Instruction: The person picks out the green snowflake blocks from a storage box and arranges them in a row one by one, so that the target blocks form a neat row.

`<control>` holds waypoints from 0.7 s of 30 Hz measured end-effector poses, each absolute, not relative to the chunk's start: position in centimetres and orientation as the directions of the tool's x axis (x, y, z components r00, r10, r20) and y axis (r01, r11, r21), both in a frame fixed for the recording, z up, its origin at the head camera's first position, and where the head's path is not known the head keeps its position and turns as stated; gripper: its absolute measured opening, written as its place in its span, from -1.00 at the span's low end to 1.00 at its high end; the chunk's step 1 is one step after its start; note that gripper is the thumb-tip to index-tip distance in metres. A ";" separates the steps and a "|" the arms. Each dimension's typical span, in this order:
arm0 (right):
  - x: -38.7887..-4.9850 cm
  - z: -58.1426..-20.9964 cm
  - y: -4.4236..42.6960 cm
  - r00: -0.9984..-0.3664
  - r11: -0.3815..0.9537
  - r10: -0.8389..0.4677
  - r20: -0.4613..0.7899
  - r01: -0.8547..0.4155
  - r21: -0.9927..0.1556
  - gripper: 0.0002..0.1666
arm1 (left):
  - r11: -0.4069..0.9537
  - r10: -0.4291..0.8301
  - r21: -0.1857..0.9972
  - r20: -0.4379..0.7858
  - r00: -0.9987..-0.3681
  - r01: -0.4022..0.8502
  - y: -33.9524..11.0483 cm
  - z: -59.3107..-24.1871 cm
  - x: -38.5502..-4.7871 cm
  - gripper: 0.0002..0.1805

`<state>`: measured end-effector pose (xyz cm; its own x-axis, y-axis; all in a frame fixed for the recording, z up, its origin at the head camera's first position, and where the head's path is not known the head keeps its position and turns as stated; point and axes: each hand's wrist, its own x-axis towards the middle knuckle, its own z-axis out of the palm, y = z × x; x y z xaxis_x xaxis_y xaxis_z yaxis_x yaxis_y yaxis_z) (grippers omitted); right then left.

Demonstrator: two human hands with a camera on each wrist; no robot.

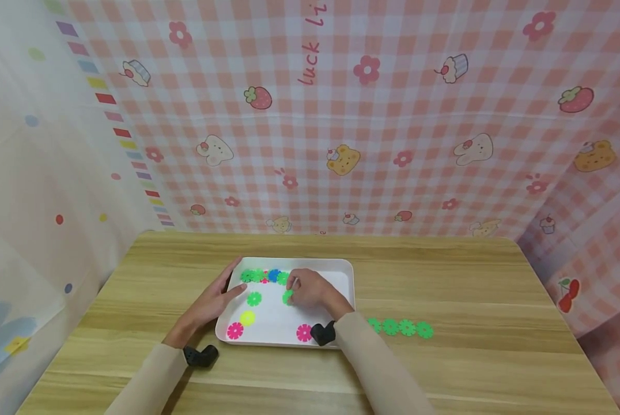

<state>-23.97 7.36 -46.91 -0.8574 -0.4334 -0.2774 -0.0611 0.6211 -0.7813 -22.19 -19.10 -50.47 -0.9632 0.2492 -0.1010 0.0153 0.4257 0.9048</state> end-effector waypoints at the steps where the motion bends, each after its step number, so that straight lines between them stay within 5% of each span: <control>1: -24.0 -46.8 7.5 -0.858 0.620 -0.435 -0.273 -0.065 -0.782 -0.78 | 0.424 0.250 0.905 -0.101 -0.963 0.015 -19.1 -50.5 -22.2 -0.22; 21: -23.4 -43.4 11.7 -0.914 0.563 -0.381 -0.141 -0.109 -0.819 -0.85 | 0.422 0.262 0.906 -0.087 -0.961 0.033 -19.1 -50.4 -22.2 -0.21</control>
<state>-23.44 11.68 -43.41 -0.9138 -0.3810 -0.1407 -0.1085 0.5629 -0.8194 -22.18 -19.07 -50.40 -0.9611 0.2619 -0.0872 0.0327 0.4217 0.9062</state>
